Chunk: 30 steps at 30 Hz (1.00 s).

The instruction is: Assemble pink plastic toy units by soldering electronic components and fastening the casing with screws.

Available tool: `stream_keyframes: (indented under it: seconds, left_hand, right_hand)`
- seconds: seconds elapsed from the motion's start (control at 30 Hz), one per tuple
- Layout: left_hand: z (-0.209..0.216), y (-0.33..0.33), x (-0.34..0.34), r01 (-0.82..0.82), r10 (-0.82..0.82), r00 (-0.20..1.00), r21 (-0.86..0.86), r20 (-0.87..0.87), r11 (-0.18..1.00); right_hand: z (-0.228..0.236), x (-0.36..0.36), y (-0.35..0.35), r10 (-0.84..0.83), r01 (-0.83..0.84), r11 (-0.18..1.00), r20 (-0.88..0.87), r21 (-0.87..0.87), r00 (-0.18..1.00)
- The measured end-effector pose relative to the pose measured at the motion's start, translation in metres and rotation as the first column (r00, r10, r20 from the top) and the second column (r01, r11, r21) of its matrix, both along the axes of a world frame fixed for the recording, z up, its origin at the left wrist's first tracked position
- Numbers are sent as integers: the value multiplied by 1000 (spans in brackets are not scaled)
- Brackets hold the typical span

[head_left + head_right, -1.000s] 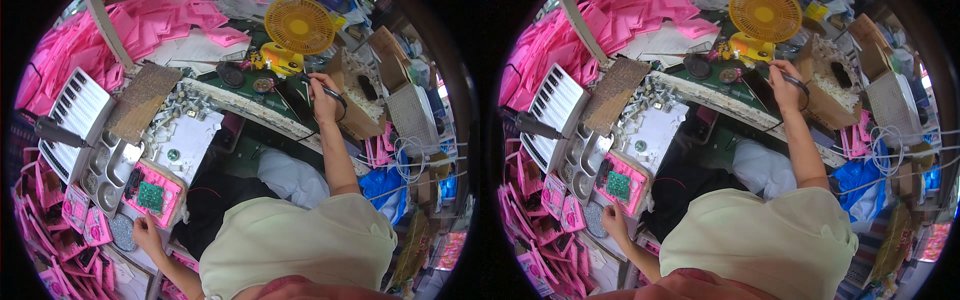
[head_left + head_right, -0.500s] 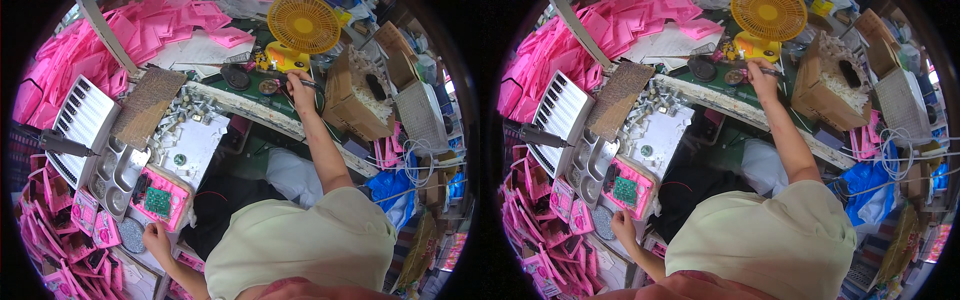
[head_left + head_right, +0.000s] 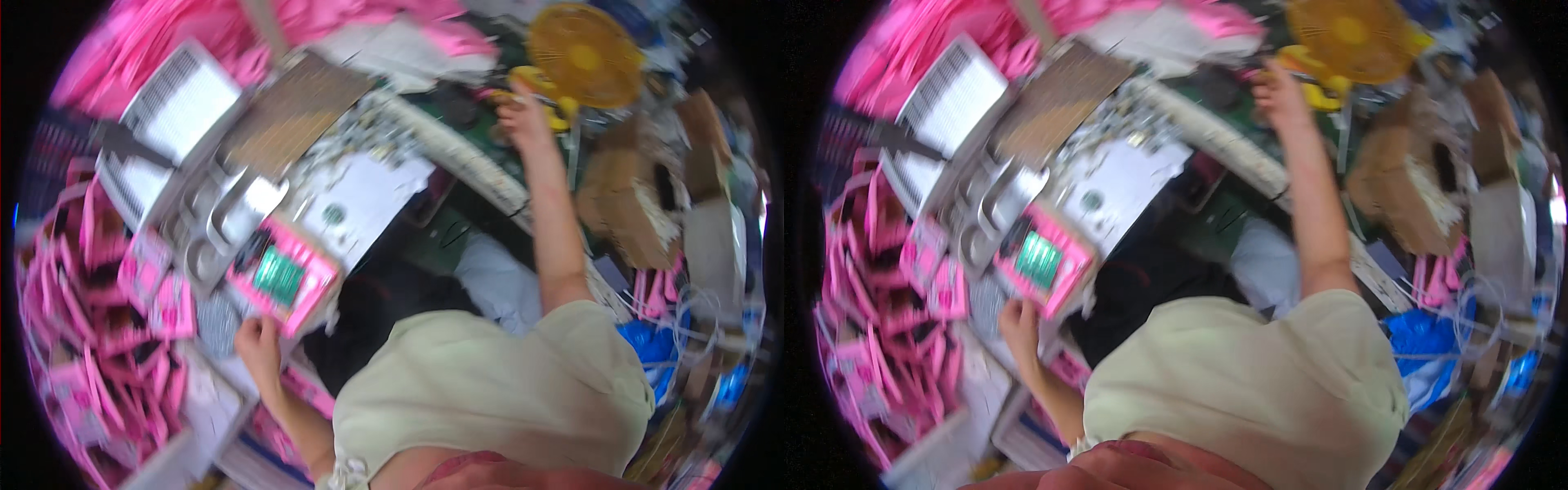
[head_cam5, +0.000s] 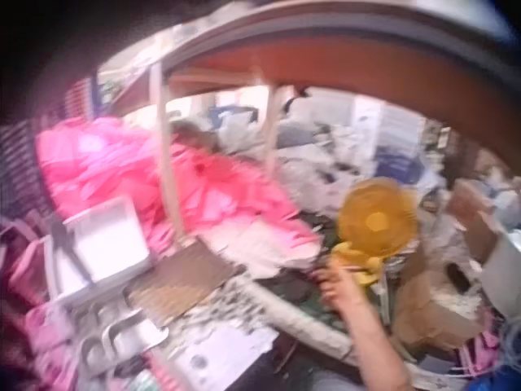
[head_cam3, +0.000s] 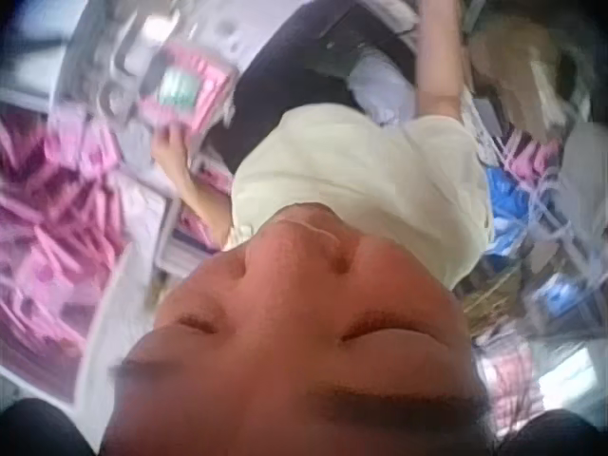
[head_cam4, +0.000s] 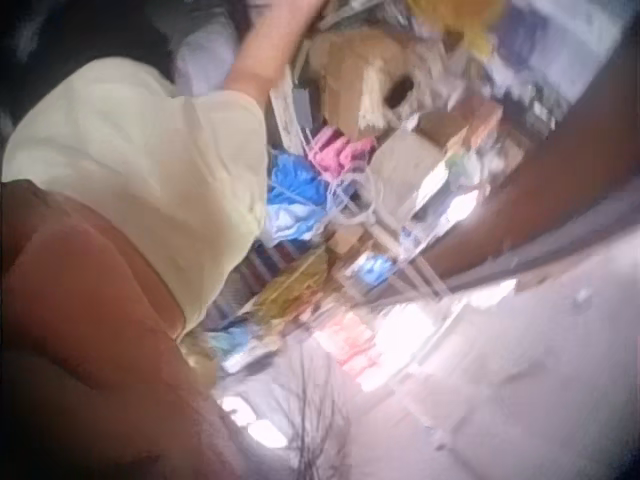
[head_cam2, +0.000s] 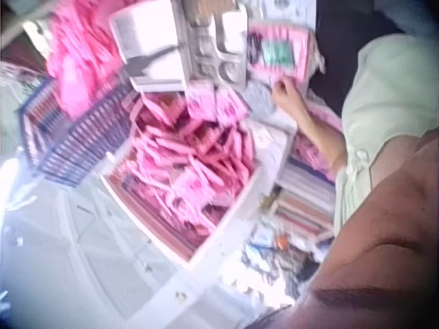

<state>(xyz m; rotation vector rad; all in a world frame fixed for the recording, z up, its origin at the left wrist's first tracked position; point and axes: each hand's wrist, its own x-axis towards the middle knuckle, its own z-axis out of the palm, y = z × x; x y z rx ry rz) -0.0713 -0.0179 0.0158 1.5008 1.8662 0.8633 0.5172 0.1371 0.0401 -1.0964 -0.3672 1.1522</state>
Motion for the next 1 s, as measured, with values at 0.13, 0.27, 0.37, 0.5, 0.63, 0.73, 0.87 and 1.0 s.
stream_keyframes:
  seconds: [0.13,0.27,0.37,0.5,0.63,0.73,0.87,1.0]
  left_hand:
    - [9,-2,3,-54,59,992,-47,111,997]
    - [7,-16,-7,-92,108,898,-59,427,994]
    - [11,-19,-9,-73,82,902,-37,424,997]
    - [11,-27,-11,-37,51,966,-59,253,998]
    - [13,-60,-14,-87,56,929,69,367,994]
    - [-17,-58,-41,31,-82,920,138,382,990]
    - [31,-55,34,183,-264,923,284,279,941]
    - [67,-46,98,464,-612,672,407,417,787]
  right_hand:
    - [-13,-48,-48,74,-72,997,-70,30,995]
    - [-8,-156,-85,470,-474,880,227,-39,853]
    - [3,-228,-100,749,-731,652,324,-203,578]
    - [2,-288,-109,922,-900,357,249,-250,297]
    - [-13,-324,-117,898,-948,236,421,-213,128]
    - [-12,-318,-137,912,-939,342,252,-32,323]
    - [10,-269,-159,780,-820,555,254,139,572]
    - [49,-196,-187,576,-644,744,316,178,754]
